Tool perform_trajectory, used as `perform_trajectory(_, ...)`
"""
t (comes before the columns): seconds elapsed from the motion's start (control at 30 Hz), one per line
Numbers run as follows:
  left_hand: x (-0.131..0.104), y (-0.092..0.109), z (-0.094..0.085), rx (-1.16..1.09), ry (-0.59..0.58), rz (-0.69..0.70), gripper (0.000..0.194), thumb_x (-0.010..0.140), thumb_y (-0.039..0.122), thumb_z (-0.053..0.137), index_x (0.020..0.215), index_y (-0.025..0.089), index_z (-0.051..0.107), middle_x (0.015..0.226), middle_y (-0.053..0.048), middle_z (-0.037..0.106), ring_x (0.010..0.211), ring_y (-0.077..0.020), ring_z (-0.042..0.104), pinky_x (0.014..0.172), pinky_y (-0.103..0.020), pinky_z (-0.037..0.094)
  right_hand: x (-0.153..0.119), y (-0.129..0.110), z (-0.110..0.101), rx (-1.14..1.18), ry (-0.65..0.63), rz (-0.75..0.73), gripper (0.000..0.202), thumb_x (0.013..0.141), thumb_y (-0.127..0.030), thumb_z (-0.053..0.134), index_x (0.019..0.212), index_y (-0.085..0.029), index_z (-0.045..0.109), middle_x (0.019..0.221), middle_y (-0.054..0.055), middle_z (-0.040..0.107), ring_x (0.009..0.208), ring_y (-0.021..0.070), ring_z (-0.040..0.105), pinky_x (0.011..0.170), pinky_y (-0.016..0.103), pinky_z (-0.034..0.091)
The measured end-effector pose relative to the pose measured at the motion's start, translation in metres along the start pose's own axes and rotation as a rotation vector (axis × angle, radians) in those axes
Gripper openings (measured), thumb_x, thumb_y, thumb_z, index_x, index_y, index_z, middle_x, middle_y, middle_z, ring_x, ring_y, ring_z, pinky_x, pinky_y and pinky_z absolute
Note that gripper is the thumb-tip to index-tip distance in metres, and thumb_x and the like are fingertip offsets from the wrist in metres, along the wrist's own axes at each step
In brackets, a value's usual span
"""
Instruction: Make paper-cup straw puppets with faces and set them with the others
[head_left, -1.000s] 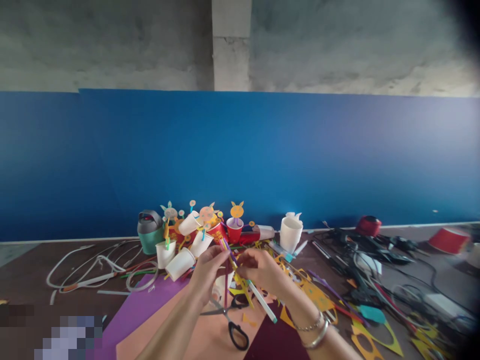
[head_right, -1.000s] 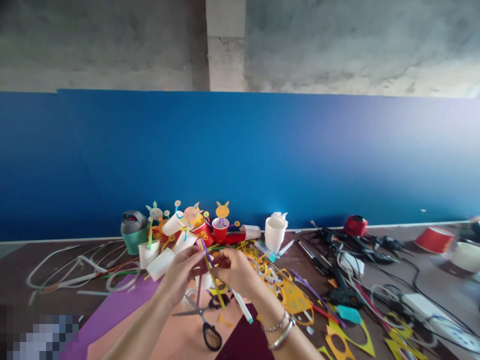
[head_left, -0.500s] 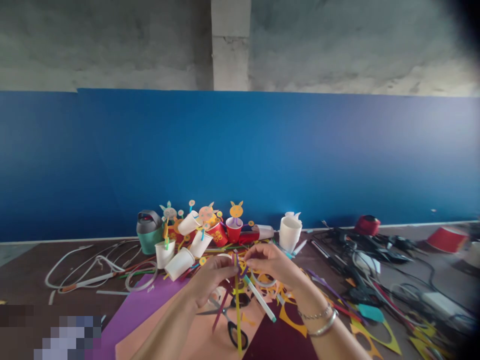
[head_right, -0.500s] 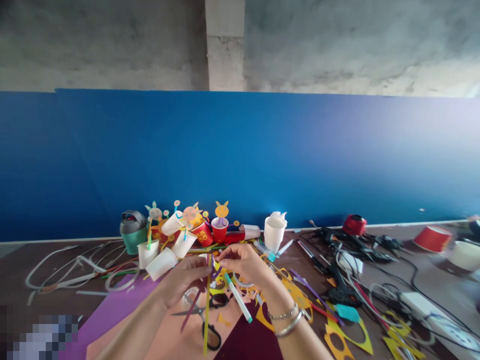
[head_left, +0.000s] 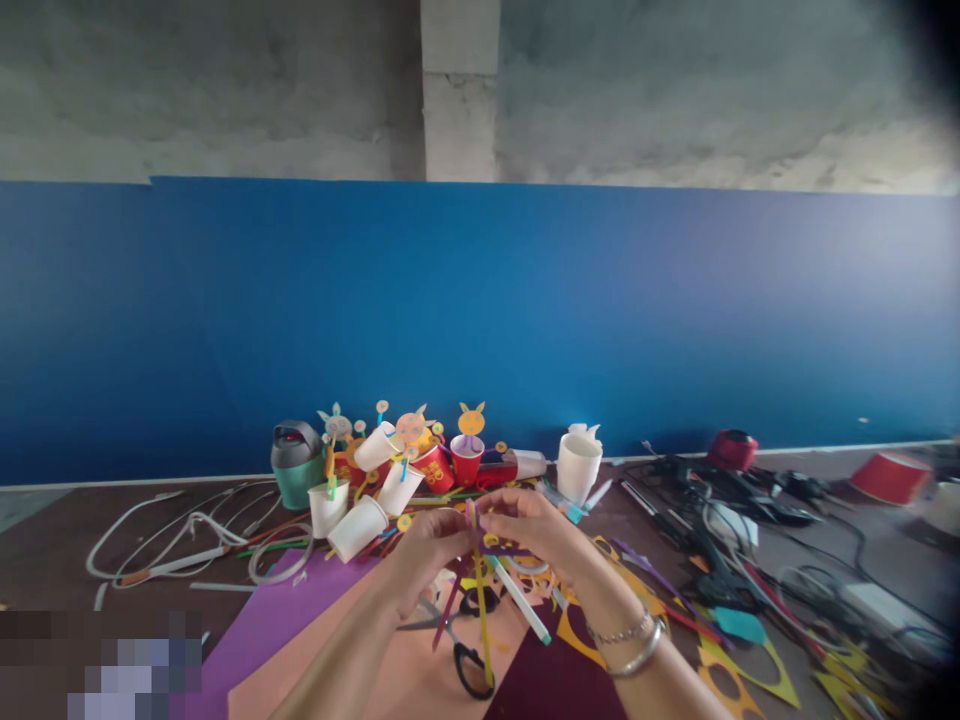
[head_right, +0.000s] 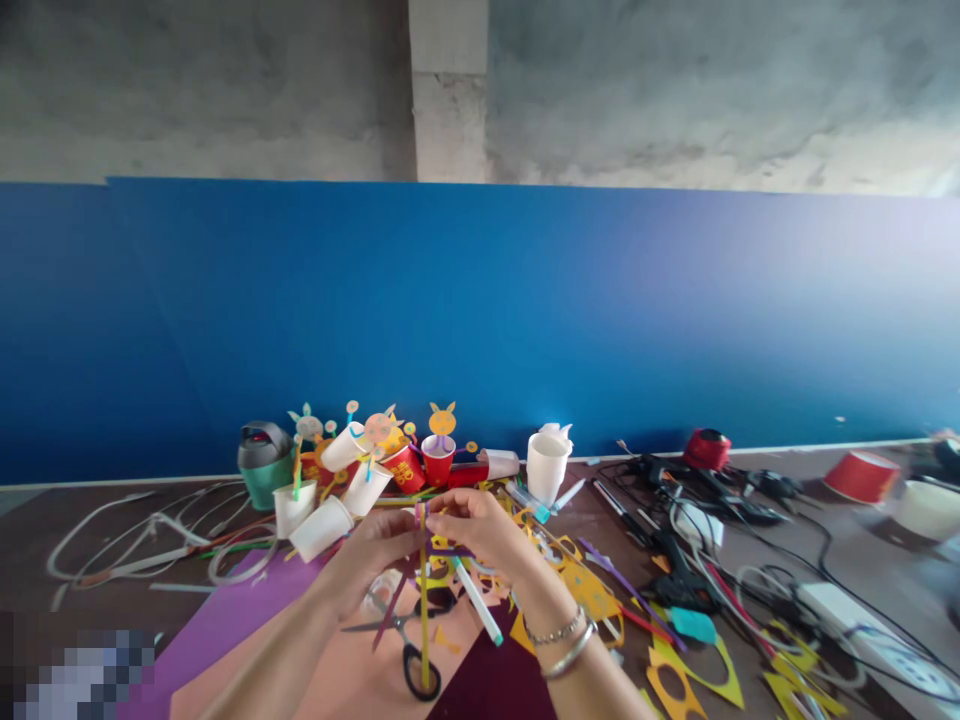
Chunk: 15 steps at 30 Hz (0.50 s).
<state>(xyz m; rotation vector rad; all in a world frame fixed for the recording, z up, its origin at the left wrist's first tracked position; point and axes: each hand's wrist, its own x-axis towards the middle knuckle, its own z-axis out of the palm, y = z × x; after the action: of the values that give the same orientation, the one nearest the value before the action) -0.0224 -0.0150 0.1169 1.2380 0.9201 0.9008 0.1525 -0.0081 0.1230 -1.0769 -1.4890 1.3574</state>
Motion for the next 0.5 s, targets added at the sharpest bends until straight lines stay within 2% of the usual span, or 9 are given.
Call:
perform_trajectory(0.13,0.0017,-0.0039,-0.0020,-0.053,-0.053,-0.020,0.031,0.066,0.039,0.078,0.073,0.011,0.069,0.062,-0.004,0.065,0.053,-0.0121,0.058,0.055,-0.023,0.045,0.0013,0.0045,0.0025,0.009,0.058,-0.032,0.029,0.069,-0.041,0.075,0.078,-0.015,0.069,0.066,0.000,0.064,0.060,0.0114,0.056,0.055,0.022,0.042)
perform_trajectory(0.27,0.0030,-0.0044,-0.0065,-0.239,-0.049,0.019,0.027,0.070,0.032,0.076,0.089,0.014,0.070,0.074,-0.005,0.070,0.064,-0.0146,0.063,0.065,-0.026,0.049,0.0014,0.0048,-0.0018,0.355,0.088,0.009,0.028,0.071,-0.041,0.074,0.079,-0.015,0.065,0.066,0.000,0.062,0.058,0.0101,0.056,0.055,0.021,0.043)
perform_trajectory(0.37,0.0013,-0.0035,-0.0064,-0.238,-0.055,0.132,0.027,0.068,0.023,0.078,0.093,0.016,0.070,0.086,-0.007,0.072,0.076,-0.0172,0.065,0.073,-0.028,0.049,0.0026,0.0048,-0.0035,0.548,0.109,0.007,0.026,0.070,-0.036,0.076,0.081,-0.015,0.065,0.070,0.000,0.063,0.062,0.0106,0.057,0.061,0.021,0.046)
perform_trajectory(0.5,-0.0015,-0.0047,-0.0024,-0.185,0.017,0.280,0.022,0.068,0.022,0.079,0.088,0.018,0.072,0.088,-0.005,0.071,0.083,-0.0179,0.063,0.076,-0.027,0.047,0.0039,0.0051,-0.0002,0.616,0.047,-0.006,0.022,0.073,-0.032,0.075,0.082,-0.014,0.066,0.075,0.002,0.063,0.067,0.0107,0.058,0.064,0.020,0.046)
